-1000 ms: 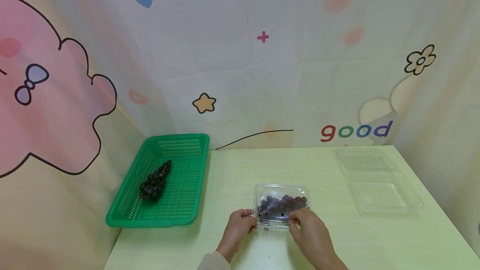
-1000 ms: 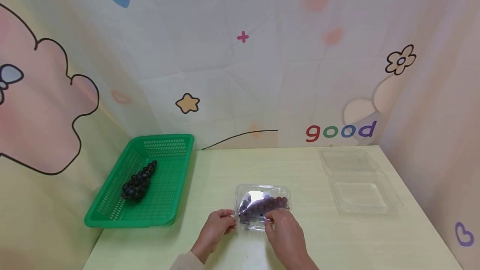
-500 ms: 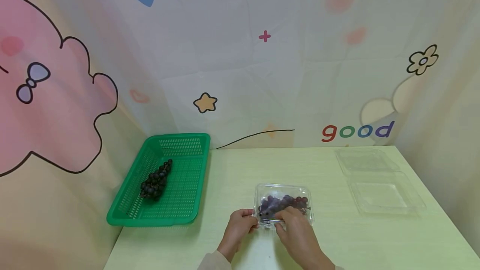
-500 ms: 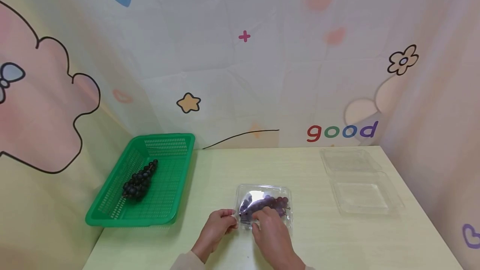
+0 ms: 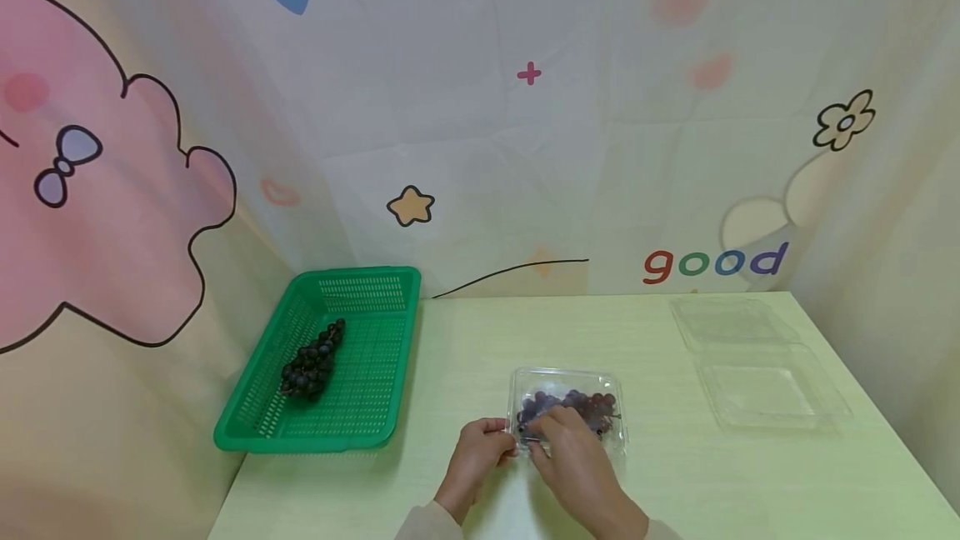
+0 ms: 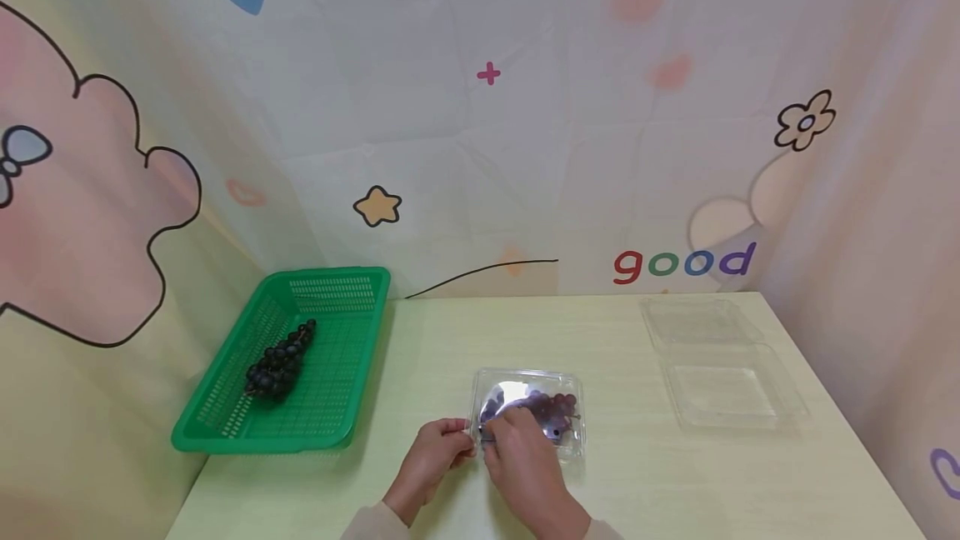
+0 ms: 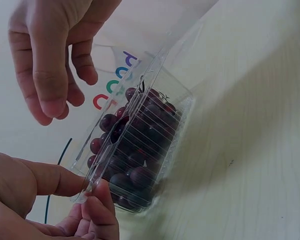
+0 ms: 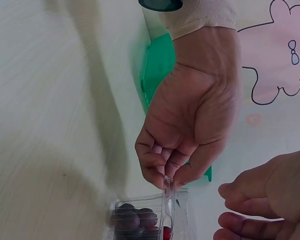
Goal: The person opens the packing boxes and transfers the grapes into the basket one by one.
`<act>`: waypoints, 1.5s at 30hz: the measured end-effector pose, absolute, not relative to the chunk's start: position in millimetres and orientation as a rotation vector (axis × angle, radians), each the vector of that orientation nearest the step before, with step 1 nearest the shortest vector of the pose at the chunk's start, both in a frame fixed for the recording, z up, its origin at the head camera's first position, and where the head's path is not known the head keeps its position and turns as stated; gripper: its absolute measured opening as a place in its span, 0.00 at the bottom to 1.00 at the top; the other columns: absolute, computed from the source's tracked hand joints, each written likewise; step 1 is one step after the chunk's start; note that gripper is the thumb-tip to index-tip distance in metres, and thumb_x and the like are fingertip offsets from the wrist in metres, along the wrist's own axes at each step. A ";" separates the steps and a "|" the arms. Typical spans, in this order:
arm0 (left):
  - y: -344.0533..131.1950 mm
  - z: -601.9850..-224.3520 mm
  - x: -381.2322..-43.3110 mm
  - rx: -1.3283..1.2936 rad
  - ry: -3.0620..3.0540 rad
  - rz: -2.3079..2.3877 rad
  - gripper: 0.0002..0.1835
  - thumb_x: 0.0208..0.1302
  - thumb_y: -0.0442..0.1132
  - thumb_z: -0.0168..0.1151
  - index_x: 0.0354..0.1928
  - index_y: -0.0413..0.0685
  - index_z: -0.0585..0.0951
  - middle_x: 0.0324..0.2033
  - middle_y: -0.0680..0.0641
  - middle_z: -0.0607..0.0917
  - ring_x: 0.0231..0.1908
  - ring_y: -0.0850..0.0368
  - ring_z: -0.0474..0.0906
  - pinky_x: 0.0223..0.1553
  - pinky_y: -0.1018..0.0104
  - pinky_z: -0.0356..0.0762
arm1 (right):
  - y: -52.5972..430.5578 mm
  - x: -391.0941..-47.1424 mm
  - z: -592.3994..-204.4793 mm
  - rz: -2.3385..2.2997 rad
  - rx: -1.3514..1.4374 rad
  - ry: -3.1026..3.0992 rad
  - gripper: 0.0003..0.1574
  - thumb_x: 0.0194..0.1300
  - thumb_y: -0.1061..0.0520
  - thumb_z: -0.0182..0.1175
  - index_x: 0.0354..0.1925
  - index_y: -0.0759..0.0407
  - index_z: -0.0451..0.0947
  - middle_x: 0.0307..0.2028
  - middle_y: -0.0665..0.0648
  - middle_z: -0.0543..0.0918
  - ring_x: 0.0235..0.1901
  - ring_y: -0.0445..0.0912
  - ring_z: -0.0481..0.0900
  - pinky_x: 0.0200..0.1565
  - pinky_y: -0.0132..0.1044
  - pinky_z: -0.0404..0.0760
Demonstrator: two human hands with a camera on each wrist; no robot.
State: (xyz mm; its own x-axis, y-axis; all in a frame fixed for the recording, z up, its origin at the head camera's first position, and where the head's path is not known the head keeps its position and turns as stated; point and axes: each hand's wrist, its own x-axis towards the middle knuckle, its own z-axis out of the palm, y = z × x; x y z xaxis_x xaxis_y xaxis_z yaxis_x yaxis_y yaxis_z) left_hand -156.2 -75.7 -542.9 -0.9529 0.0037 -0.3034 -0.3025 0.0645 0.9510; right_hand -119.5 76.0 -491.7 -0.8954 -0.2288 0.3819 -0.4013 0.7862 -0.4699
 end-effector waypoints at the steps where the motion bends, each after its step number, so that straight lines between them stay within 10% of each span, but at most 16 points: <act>1: -76.0 -542.6 -156.0 -0.305 2.112 1.982 0.14 0.60 0.25 0.61 0.47 0.25 0.81 0.33 0.45 0.86 0.28 0.61 0.81 0.32 0.69 0.80 | 74.8 -120.3 -491.5 0.798 0.493 -2.673 0.11 0.53 0.67 0.76 0.36 0.62 0.86 0.39 0.54 0.82 0.43 0.48 0.81 0.44 0.42 0.85; 45: -87.3 -553.8 -156.4 -0.201 1.893 2.062 0.14 0.70 0.29 0.60 0.53 0.24 0.79 0.34 0.48 0.86 0.34 0.61 0.81 0.38 0.69 0.80 | 58.6 -137.8 -520.8 0.357 0.764 -2.614 0.11 0.49 0.66 0.75 0.34 0.59 0.87 0.36 0.50 0.76 0.37 0.47 0.72 0.34 0.38 0.70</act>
State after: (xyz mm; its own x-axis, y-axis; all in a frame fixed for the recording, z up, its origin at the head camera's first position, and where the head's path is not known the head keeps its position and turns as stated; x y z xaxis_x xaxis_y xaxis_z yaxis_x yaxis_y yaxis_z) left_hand -156.4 -87.3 -553.8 -0.9344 0.1478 -0.3241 -0.3355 -0.0593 0.9402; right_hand -137.8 58.6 -520.8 -0.7743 -0.4588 0.4358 -0.5589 0.8188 -0.1311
